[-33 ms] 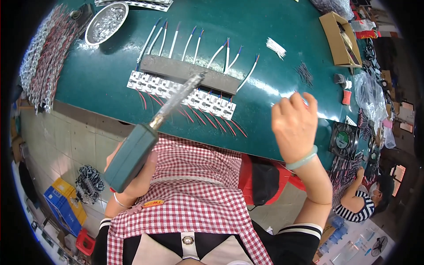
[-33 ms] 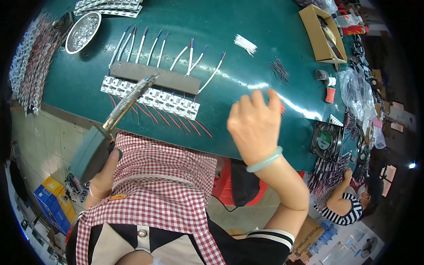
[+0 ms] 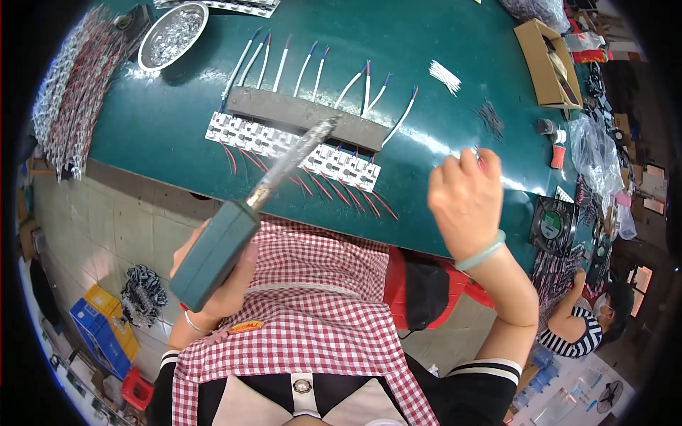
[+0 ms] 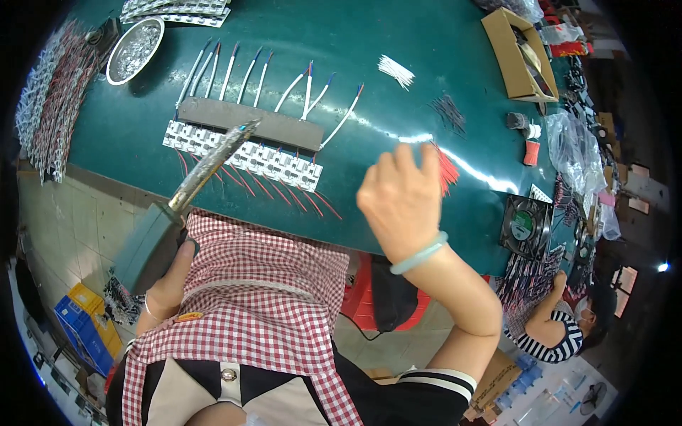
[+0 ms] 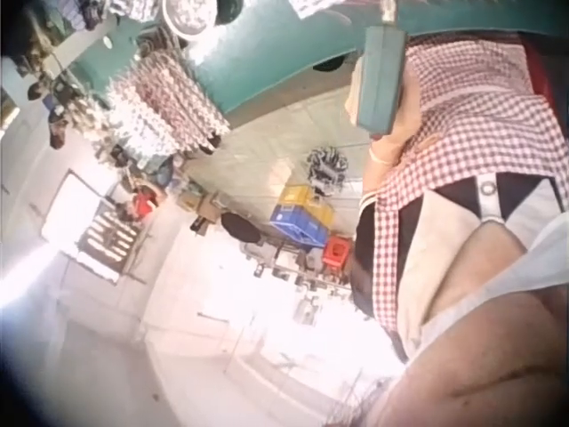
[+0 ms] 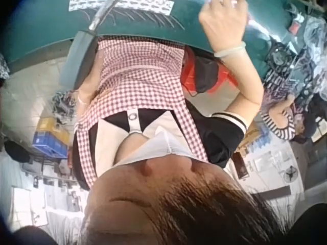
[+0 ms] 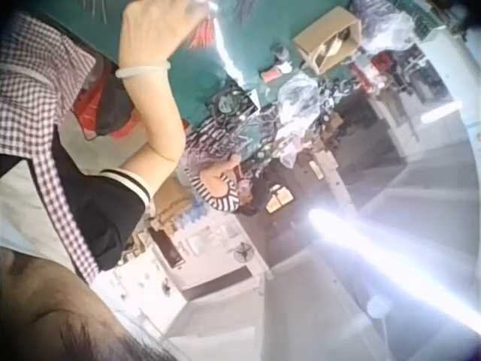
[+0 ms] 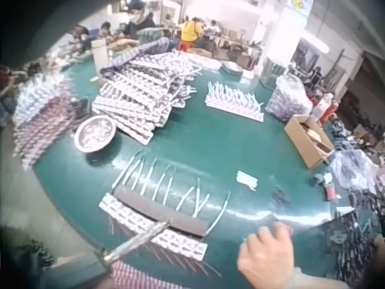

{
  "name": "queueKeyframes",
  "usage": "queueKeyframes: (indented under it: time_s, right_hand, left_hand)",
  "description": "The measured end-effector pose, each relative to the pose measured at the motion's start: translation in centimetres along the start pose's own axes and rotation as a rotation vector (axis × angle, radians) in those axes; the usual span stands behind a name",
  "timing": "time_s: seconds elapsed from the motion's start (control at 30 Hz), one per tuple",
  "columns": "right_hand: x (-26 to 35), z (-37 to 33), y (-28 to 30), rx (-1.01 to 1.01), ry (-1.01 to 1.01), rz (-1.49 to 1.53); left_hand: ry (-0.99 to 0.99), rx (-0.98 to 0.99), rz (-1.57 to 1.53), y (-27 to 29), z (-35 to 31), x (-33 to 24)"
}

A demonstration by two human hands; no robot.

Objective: The person solders wires onto circuit board strips using a soldering tool, picking up and positioning wires onto the board contacts by hand. The person also arranges circuit boards and metal weights on the work table.

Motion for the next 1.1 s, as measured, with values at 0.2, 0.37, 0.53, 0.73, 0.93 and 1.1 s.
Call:
queueKeyframes:
  time_s: [0.2, 0.37, 0.53, 0.73, 0.93, 1.1]
  right_hand:
    - [2.0, 0.3, -1.4, 0.030, 0.094, 0.058]
    - [2.2, -1.6, -0.2, -0.328, -0.058, 0.507]
    - [4.6, -2.9, -1.6, -0.481, -0.208, 0.705]
    - [5.6, -3.6, -2.8, -0.534, -0.262, 0.682]
    - [5.6, -3.4, -2.7, -0.473, -0.219, 0.665]
    - [5.6, -3.3, -2.5, -0.449, -0.202, 0.662]
  left_hand:
    - [-0.207, 0.089, -0.006, -0.5, 0.2, -3.7]
    - [-0.256, 0.165, 0.048, -1.4, -0.5, -2.6]
    - [-0.245, 0.244, -0.049, -2.2, -0.5, -2.4]
    - [-0.168, 0.262, -0.126, -3.2, -0.9, -1.9]
    - [-0.129, 0.301, -0.160, -4.0, -0.8, -2.0]
    - [-0.177, 0.285, -0.143, -4.4, -0.8, -2.1]
Point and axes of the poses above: each hand's wrist, its own z-axis towards the middle knuckle, its own y-axis out of the back of the hand, x = y × z, the point moved 6 cm from there along z, towards the middle knuckle, and after that the axes turned 3 degrees about y, right-handed, at the moved point
